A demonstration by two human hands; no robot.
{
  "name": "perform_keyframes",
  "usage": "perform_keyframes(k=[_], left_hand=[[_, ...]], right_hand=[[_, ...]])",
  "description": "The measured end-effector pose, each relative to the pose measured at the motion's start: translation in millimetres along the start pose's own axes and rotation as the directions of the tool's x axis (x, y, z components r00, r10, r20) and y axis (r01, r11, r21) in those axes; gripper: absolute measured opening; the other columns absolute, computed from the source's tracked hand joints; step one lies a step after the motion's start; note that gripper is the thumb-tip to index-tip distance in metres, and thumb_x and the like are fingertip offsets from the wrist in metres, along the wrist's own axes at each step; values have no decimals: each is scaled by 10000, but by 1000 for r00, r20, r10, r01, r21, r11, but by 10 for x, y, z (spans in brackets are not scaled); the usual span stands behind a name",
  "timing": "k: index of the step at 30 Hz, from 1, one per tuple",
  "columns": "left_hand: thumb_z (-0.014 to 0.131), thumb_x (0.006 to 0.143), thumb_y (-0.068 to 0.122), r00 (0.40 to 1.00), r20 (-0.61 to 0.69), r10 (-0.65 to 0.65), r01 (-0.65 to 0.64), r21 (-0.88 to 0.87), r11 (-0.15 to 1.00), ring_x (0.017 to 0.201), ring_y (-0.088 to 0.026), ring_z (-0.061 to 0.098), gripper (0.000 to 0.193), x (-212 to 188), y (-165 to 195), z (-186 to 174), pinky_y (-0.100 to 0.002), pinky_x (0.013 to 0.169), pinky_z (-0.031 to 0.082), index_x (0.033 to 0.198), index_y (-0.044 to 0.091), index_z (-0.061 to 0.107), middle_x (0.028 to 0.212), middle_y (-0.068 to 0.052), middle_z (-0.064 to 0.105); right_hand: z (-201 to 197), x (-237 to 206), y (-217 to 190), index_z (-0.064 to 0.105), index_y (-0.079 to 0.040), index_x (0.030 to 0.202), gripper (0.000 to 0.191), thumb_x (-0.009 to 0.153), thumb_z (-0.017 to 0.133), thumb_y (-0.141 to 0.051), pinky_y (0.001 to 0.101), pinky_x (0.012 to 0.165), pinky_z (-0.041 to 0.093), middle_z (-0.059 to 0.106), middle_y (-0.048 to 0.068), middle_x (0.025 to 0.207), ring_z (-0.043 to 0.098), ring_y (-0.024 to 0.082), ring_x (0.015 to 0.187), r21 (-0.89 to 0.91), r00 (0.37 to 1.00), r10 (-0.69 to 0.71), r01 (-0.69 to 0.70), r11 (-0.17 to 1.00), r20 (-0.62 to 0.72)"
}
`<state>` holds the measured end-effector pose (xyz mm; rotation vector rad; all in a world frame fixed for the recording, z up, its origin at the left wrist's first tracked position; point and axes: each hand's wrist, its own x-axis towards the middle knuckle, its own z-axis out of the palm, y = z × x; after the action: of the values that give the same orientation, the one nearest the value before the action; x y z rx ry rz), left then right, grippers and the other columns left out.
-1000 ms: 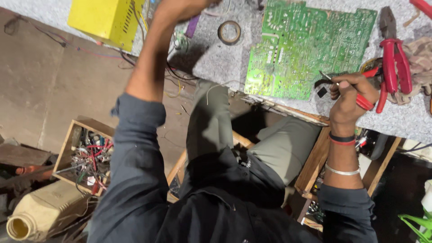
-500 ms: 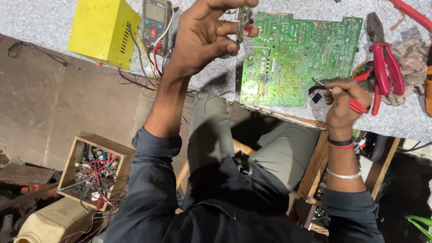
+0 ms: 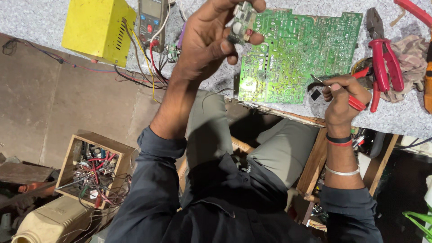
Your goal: The person tests a wooden speaker box connected to a multimeter and power supply, turning it to check its speaker and interior, then sets it aside and works on a green circuit board, using a screwdriver and pliers to probe and adjust components on the board.
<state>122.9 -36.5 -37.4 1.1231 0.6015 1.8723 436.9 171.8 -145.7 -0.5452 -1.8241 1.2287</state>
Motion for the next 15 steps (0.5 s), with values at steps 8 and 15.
perform_keyframes(k=[8, 15], left_hand=[[869, 1029, 148, 885, -458, 83, 412, 854, 317, 742, -207, 641, 255, -527, 460, -694, -328, 644, 494, 998, -16, 676, 815, -130, 673], [832, 781, 111, 990, 22, 139, 18, 960, -281, 945, -398, 666, 479, -1061, 589, -867, -477, 777, 530, 1199, 61, 604, 1048, -165, 688]], right_hand=[[-48, -25, 139, 704, 102, 966, 292, 1096, 649, -154, 266, 609, 488, 656, 145, 879, 629, 164, 682, 22, 998, -62, 62, 998, 8], [-3, -31, 254, 654, 110, 992, 285, 1151, 653, -127, 277, 571, 469, 644, 151, 841, 610, 176, 662, 104, 997, -62, 57, 993, 42]])
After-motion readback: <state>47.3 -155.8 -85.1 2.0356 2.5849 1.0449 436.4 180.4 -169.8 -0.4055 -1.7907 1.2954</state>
